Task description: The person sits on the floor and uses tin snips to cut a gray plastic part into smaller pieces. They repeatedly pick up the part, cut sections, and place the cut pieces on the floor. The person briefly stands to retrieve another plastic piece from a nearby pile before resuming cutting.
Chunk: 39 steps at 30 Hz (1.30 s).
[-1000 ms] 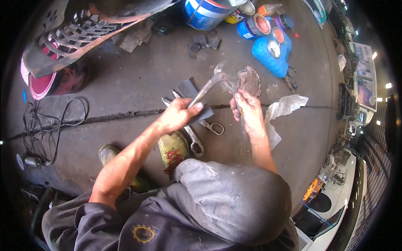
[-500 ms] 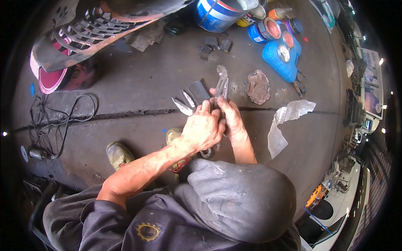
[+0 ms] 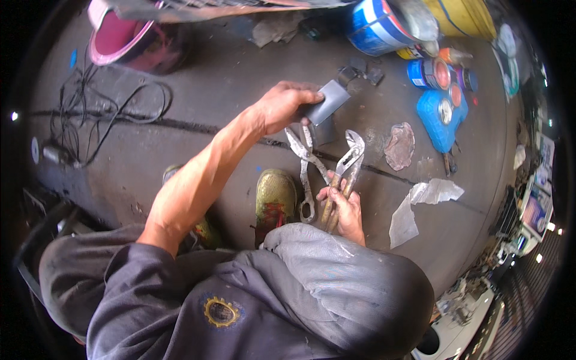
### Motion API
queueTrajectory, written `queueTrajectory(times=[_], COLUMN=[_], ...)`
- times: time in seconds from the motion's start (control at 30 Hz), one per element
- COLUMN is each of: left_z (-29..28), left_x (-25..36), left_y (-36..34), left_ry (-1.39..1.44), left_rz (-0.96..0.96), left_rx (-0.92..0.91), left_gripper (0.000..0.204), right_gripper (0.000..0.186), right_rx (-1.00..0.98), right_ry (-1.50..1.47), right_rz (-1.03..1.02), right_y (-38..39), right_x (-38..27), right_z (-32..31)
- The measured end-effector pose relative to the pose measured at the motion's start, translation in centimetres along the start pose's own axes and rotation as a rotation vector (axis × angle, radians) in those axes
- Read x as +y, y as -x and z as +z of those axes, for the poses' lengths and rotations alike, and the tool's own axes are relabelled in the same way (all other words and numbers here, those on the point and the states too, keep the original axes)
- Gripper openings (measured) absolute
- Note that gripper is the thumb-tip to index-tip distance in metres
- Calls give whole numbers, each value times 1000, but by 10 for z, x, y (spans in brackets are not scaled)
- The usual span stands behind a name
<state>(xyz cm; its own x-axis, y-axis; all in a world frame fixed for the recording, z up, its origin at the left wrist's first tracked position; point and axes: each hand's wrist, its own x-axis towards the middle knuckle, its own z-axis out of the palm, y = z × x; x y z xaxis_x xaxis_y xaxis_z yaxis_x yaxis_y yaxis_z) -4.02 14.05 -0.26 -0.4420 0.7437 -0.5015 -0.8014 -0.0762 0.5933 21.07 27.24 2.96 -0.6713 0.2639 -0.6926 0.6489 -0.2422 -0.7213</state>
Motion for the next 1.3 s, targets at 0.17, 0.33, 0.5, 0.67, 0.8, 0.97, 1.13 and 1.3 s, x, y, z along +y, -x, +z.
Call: queueTrajectory(times=[0.17, 0.33, 0.5, 0.67, 0.8, 0.97, 1.13, 1.3], left_z=[-11, -8, -6, -6, -3, 1, 5, 6], left_x=[4, 14, 20, 23, 24, 29, 29, 25], left_y=[0, 5, 10, 13, 13, 19, 18, 18], left_ry=[50, -107, -215, -241, -269, -313, -306, -268], left_rz=[1, 40, 75, 64, 75, 75, 68, 27], left_rx=[-80, -85, -124, -134, -137, -131, -114, -107], left_gripper=[39, 39, 40, 38, 39, 39, 35, 33], right_gripper=[45, 47, 50, 50, 47, 32, 48, 47], right_rx=[-62, 10, 11, 12, 53, 120, 70, 52], right_ry=[252, 403, 487, 558, 703, 774, 622, 559], right_rz=[-176, -234, -386, -389, -460, -617, -472, -481], right_y=[1, -10, -23, -26, -29, -31, -30, -33], right_x=[-5, -12, -5, -9, -11, -15, -13, -6], right_z=[8, 4, -5, -5, -7, 0, -1, -3])
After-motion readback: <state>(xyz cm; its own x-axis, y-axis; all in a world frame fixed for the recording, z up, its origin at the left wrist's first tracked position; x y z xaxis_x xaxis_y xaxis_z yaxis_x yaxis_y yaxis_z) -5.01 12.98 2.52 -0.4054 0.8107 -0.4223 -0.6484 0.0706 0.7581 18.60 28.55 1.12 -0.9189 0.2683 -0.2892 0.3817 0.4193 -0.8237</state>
